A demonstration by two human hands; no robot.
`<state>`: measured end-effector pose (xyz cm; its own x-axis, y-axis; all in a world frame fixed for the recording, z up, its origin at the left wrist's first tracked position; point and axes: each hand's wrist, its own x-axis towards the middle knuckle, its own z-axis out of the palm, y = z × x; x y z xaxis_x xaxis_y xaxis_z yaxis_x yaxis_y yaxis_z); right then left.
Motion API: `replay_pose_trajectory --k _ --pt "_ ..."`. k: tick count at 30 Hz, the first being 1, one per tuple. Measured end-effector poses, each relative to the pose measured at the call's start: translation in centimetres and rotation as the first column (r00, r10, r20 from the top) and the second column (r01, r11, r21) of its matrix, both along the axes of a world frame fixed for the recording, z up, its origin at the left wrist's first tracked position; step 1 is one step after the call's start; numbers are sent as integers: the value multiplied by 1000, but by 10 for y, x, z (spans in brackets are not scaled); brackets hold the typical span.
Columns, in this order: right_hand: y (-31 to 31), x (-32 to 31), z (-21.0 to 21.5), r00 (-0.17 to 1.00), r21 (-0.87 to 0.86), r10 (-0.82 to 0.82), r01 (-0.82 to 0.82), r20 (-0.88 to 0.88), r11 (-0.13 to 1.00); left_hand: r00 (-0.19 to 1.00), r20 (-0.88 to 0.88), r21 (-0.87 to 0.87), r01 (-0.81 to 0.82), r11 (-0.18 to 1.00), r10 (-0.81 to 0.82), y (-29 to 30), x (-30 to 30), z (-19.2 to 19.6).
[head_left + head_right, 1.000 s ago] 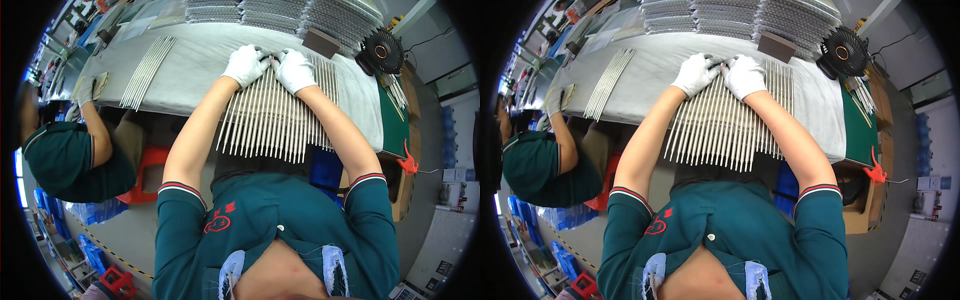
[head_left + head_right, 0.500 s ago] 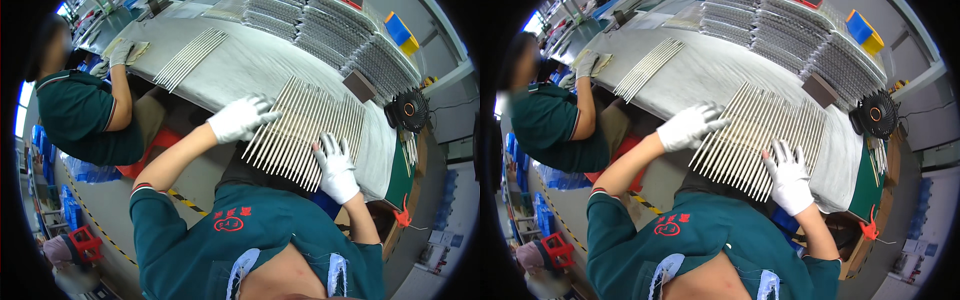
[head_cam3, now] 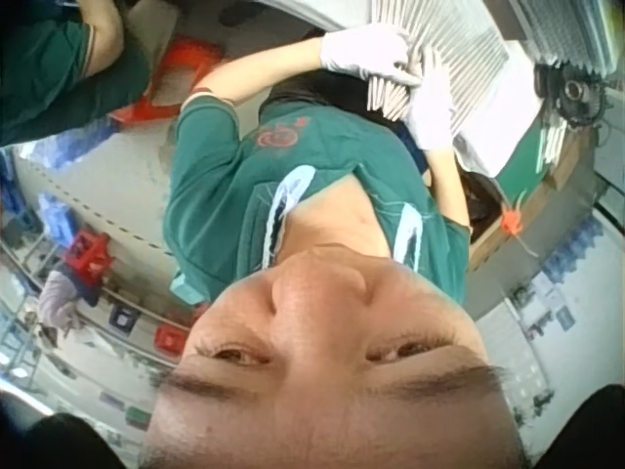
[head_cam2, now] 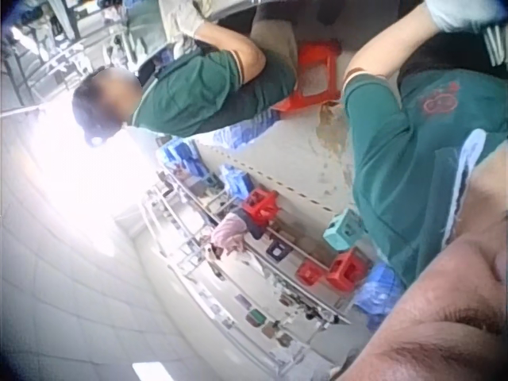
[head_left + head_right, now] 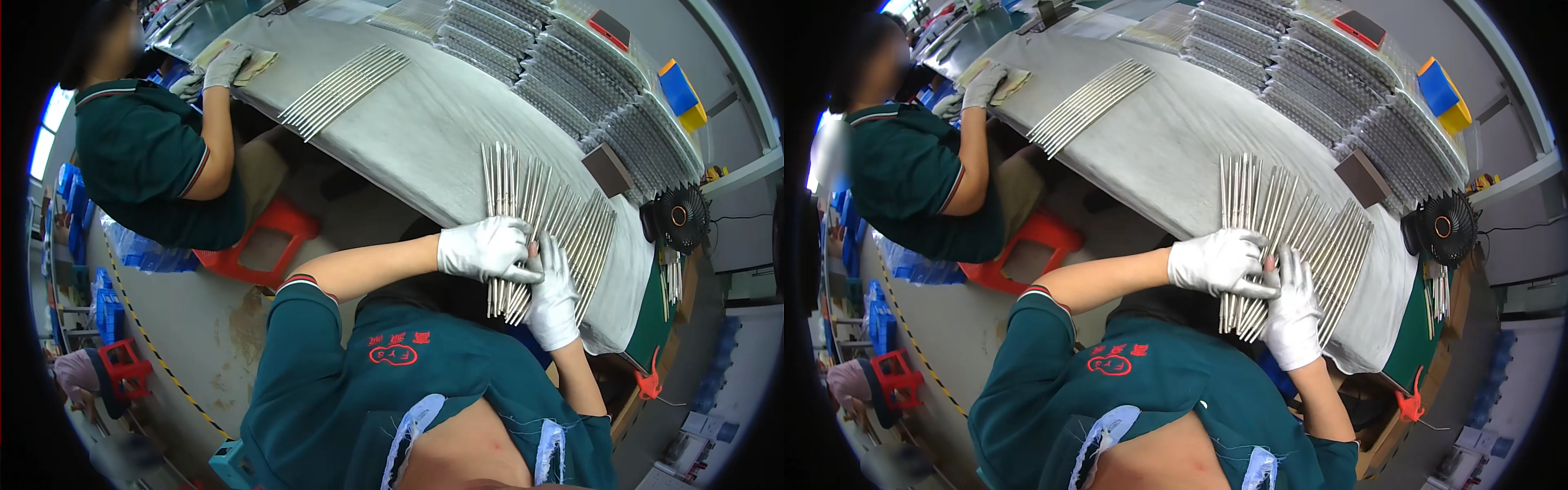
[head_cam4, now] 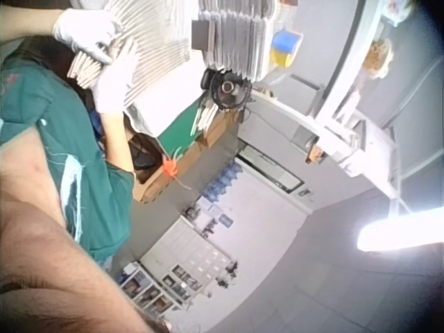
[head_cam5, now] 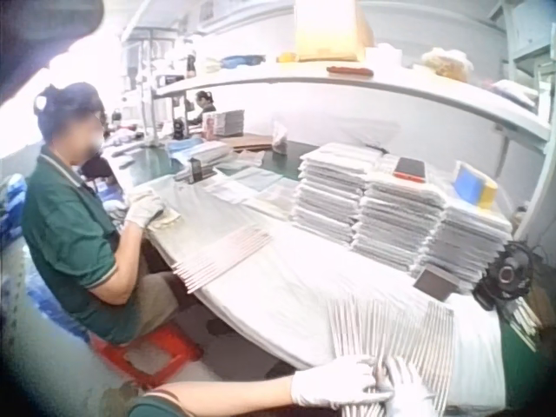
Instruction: The person uses a sanding block to polish a large batch of metal rods laid out on a table. They repeatedly rub the block across the rods, repositioning the batch and the block to cover different sections.
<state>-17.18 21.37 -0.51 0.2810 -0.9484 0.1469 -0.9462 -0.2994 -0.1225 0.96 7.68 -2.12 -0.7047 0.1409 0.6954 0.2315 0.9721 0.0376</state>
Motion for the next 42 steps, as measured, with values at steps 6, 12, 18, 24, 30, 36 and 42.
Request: replay_pose_trajectory --k 6,12,18,24,30,36,42 --pt "-13 5 52 887 -96 191 -166 420 981 973 -224 219 98 971 -48 16 -16 30" --pt "-105 -35 112 272 91 -69 -71 960 993 851 -427 632 39 774 306 -36 -74 116" --pt "-205 -115 6 335 101 -155 174 929 980 970 -45 867 -81 491 240 -104 -94 157" --pt "-219 -53 14 272 32 -37 19 962 999 968 -227 959 202 200 109 -111 -68 140" --pt "-190 -25 -16 641 97 18 -144 768 985 934 -273 950 224 217 230 -103 -58 103" --pt "-157 31 31 335 410 -375 -39 864 911 805 -155 984 72 165 573 -100 -59 105" --pt "-114 47 35 -65 654 -696 -291 715 698 821 268 924 -368 108 504 -95 -58 56"
